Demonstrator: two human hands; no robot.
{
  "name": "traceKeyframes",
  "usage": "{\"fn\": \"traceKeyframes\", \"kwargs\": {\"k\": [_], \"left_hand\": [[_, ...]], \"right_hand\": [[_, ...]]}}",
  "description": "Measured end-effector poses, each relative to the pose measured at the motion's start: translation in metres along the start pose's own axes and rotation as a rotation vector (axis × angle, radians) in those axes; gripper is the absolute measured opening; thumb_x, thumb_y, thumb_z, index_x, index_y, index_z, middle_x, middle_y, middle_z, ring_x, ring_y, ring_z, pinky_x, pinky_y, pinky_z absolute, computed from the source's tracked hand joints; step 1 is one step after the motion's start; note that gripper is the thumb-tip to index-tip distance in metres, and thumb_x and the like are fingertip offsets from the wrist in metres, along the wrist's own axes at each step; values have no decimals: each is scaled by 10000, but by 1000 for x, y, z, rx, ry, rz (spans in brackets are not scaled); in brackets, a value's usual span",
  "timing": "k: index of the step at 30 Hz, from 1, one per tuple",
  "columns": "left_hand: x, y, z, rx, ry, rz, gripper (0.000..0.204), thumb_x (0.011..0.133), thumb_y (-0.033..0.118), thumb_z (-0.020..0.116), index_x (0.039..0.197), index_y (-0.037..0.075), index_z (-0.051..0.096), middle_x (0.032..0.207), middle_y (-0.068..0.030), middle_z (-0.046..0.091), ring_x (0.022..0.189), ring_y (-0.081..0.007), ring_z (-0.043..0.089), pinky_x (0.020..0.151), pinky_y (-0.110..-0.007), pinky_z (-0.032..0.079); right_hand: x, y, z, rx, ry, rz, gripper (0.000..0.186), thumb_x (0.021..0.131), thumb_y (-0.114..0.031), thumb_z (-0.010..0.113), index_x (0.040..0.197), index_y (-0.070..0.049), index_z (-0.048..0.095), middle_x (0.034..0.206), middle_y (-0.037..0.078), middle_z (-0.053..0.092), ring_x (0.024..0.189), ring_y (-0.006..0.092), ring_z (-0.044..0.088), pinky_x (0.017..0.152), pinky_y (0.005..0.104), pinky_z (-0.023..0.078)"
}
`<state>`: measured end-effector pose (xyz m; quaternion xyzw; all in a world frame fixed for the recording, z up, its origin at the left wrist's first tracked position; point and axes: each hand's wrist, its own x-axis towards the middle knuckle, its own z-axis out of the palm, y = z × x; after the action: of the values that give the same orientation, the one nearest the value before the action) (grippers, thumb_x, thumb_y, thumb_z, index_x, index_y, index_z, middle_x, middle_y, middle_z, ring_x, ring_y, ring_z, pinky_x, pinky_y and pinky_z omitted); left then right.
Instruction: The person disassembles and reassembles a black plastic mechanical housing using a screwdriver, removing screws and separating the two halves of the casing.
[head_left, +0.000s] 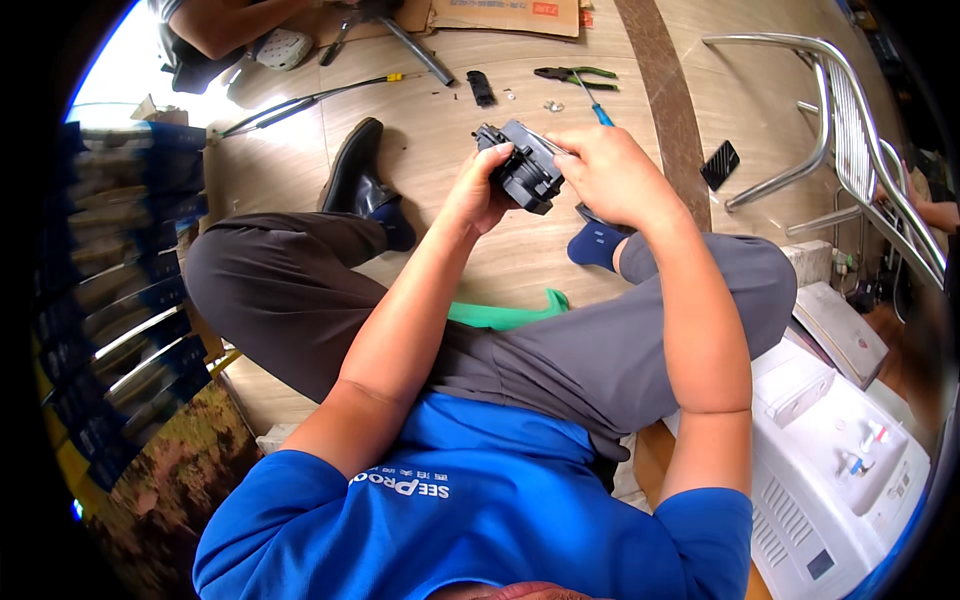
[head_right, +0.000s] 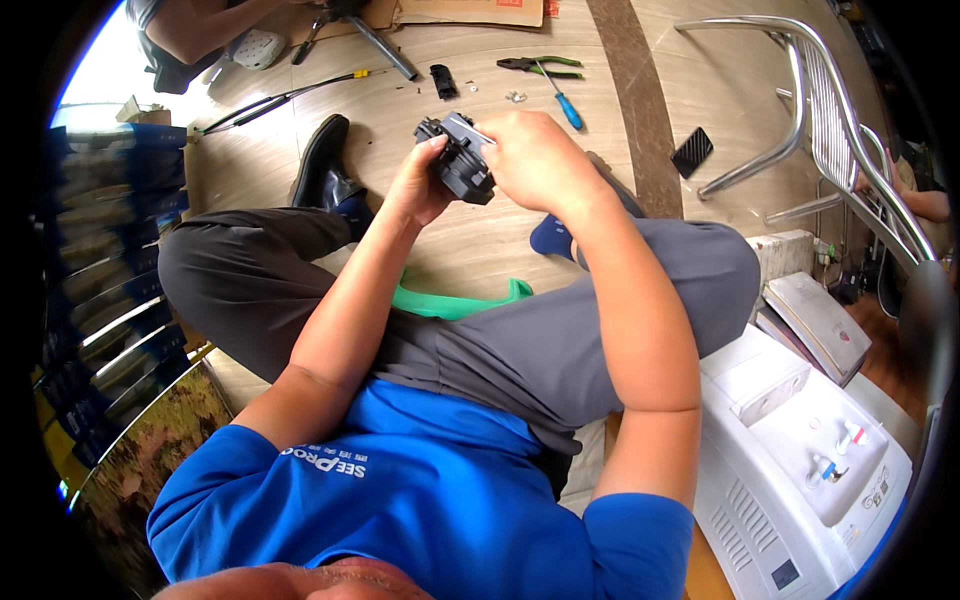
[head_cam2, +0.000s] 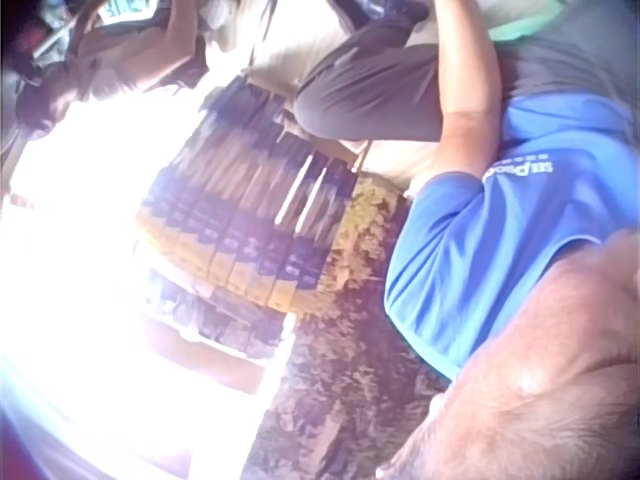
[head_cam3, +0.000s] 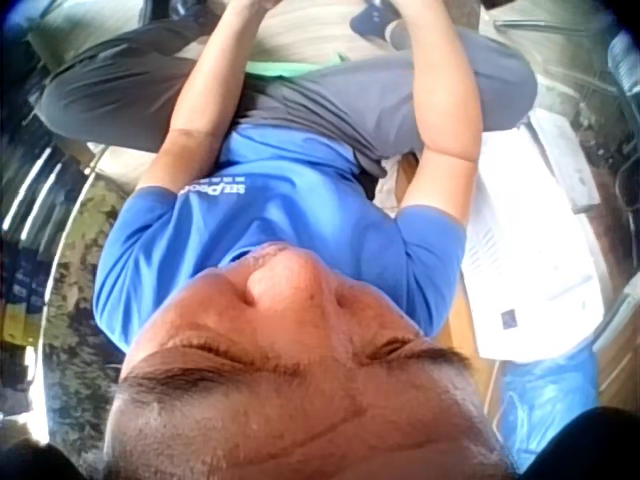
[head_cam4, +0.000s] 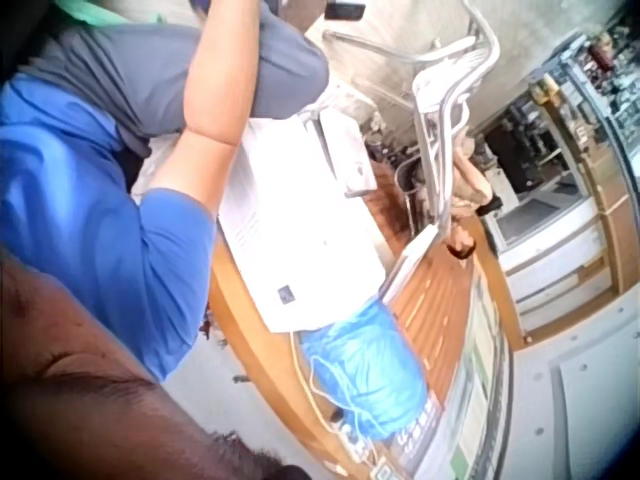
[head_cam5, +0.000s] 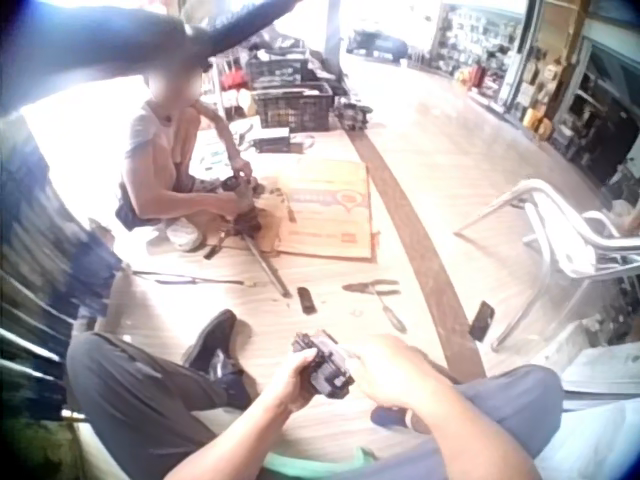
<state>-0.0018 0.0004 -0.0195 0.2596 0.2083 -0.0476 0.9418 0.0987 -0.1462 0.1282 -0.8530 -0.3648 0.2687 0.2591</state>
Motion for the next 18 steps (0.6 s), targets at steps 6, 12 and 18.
{"fn": "traceKeyframes", "kwargs": {"k": [6,12,18], "left_hand": [[7,3,-9,-89,57,41,480,906,426,641,1206,58,576,1104,-116,685,994,-258,690,826,-534,591],[6,4,-6,-100,59,65,483,900,422,660,1203,56,569,1101,-127,680,975,-267,691,836,-544,588],[7,3,-7,-79,68,71,478,898,418,671,1205,67,568,1100,-120,678,1006,-268,682,881,-541,564]], "right_hand": [[-13,-7,18,-136,78,-48,169,912,-144,634,1050,-75,702,860,202,699,825,410,672,776,491,544],[-12,-14,26,-223,97,-74,124,929,-150,616,993,-53,662,808,212,687,810,406,687,735,506,551],[-9,-11,30,-225,105,-89,123,934,-139,600,991,-42,649,826,218,687,820,405,687,735,508,552]]}}
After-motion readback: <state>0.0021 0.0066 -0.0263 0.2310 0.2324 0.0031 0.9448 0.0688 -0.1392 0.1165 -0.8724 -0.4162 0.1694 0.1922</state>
